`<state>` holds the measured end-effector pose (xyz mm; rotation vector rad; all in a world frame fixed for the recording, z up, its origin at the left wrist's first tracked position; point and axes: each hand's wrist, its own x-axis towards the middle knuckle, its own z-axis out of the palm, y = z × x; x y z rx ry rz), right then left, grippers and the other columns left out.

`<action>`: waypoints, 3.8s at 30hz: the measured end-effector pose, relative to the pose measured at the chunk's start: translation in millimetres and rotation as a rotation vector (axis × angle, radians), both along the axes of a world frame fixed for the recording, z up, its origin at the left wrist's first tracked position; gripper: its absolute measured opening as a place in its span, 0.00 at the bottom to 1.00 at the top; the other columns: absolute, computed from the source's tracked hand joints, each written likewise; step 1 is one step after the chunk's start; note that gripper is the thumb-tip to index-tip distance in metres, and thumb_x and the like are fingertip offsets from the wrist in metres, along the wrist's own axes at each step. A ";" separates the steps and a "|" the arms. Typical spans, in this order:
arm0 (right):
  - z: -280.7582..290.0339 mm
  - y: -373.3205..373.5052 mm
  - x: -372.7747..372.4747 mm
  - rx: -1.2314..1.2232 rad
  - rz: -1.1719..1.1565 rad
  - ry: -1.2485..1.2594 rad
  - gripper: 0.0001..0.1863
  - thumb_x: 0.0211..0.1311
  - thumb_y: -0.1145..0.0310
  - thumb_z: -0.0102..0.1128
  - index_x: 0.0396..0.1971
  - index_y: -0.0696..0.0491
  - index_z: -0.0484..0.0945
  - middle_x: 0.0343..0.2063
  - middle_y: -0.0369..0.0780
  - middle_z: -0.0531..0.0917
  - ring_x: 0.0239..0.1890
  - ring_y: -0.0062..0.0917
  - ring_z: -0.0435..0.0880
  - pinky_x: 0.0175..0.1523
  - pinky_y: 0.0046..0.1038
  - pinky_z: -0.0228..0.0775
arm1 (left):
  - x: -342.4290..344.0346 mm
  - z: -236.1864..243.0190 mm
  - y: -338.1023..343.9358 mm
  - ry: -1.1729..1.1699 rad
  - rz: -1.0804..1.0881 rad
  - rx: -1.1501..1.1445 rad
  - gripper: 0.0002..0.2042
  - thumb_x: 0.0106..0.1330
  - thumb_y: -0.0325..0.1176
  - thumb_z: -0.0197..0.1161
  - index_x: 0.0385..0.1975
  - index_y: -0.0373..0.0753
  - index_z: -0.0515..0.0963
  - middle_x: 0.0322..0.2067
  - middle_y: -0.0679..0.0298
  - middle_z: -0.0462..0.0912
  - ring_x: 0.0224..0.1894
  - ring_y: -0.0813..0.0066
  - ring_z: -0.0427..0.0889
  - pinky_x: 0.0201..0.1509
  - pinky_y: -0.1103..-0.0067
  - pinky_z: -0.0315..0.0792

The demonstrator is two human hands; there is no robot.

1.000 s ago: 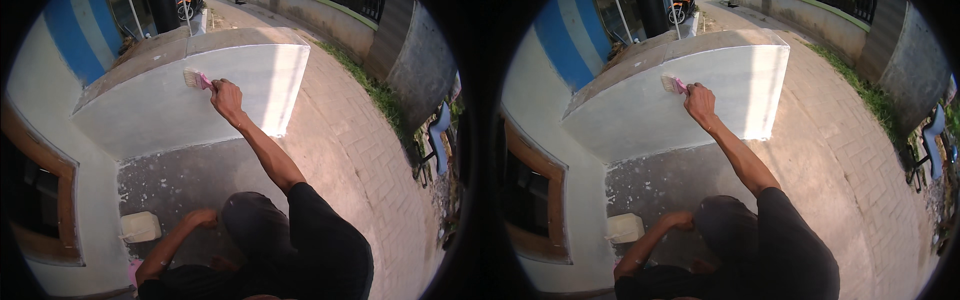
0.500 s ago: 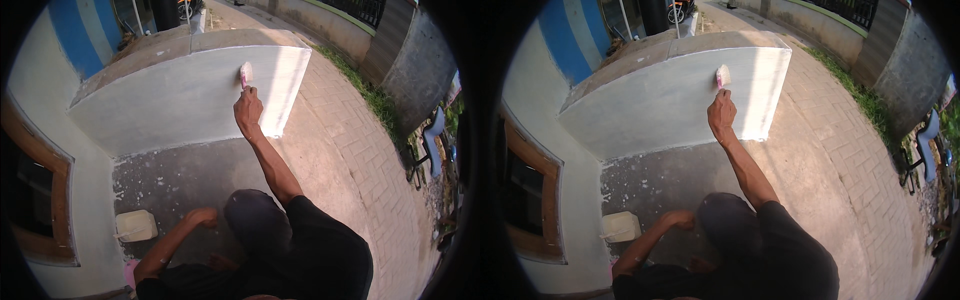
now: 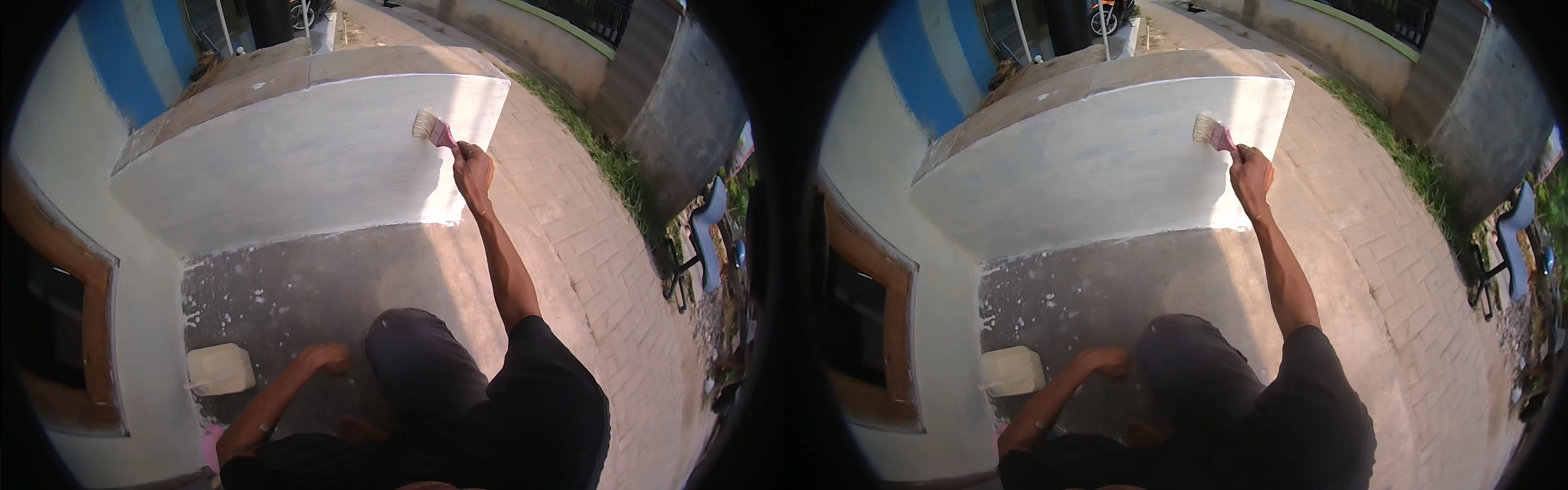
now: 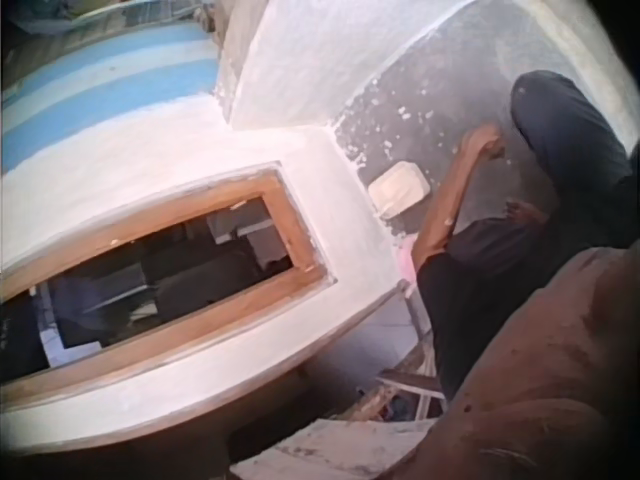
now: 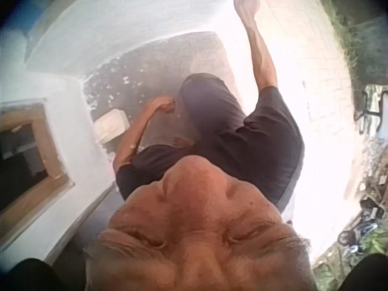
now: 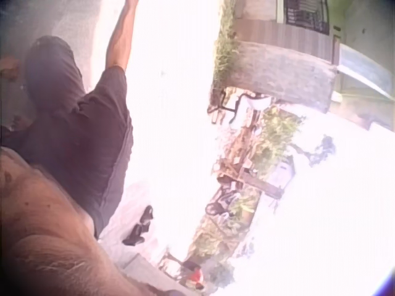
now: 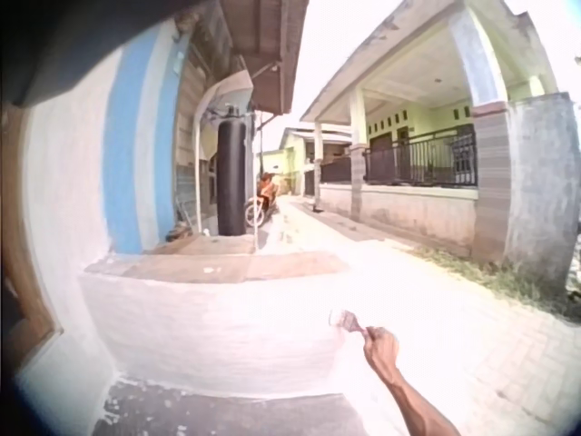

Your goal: The person dips a paintbrush into a paint container and applies paint across the surfaces of an outdoor wall structure.

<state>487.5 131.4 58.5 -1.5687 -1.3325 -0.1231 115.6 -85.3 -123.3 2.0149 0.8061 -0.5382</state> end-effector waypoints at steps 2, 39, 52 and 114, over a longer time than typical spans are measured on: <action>-6.2 -4.7 59.9 0.018 -0.285 -0.099 0.12 0.58 0.67 0.61 0.39 0.55 0.85 0.34 0.51 0.84 0.36 0.45 0.84 0.41 0.39 0.73 | 2.8 -4.7 0.2 -0.003 -0.008 0.004 0.12 0.54 0.36 0.58 0.25 0.31 0.80 0.20 0.51 0.78 0.21 0.63 0.76 0.28 0.65 0.68; -37.1 -10.8 -122.6 -0.023 0.027 -0.001 0.07 0.62 0.74 0.54 0.40 0.57 0.73 0.36 0.45 0.77 0.26 0.47 0.80 0.29 0.45 0.71 | 37.3 47.0 11.7 0.194 0.019 -0.048 0.16 0.53 0.38 0.61 0.38 0.36 0.83 0.35 0.48 0.84 0.38 0.52 0.84 0.44 0.64 0.75; -66.0 7.4 -48.8 -0.028 0.257 -0.056 0.10 0.61 0.67 0.60 0.40 0.52 0.83 0.30 0.42 0.82 0.30 0.39 0.81 0.36 0.36 0.72 | 13.6 -3.7 -0.5 -0.013 0.053 -0.013 0.14 0.50 0.35 0.60 0.31 0.33 0.83 0.29 0.46 0.83 0.31 0.55 0.84 0.36 0.65 0.74; -106.8 -204.1 -531.0 -0.319 1.508 -1.124 0.07 0.55 0.71 0.57 0.30 0.52 0.85 0.30 0.44 0.86 0.39 0.36 0.86 0.45 0.32 0.78 | 53.1 18.2 -11.2 0.249 -0.044 -0.009 0.12 0.49 0.25 0.54 0.28 0.38 0.85 0.29 0.59 0.87 0.28 0.73 0.86 0.29 0.74 0.78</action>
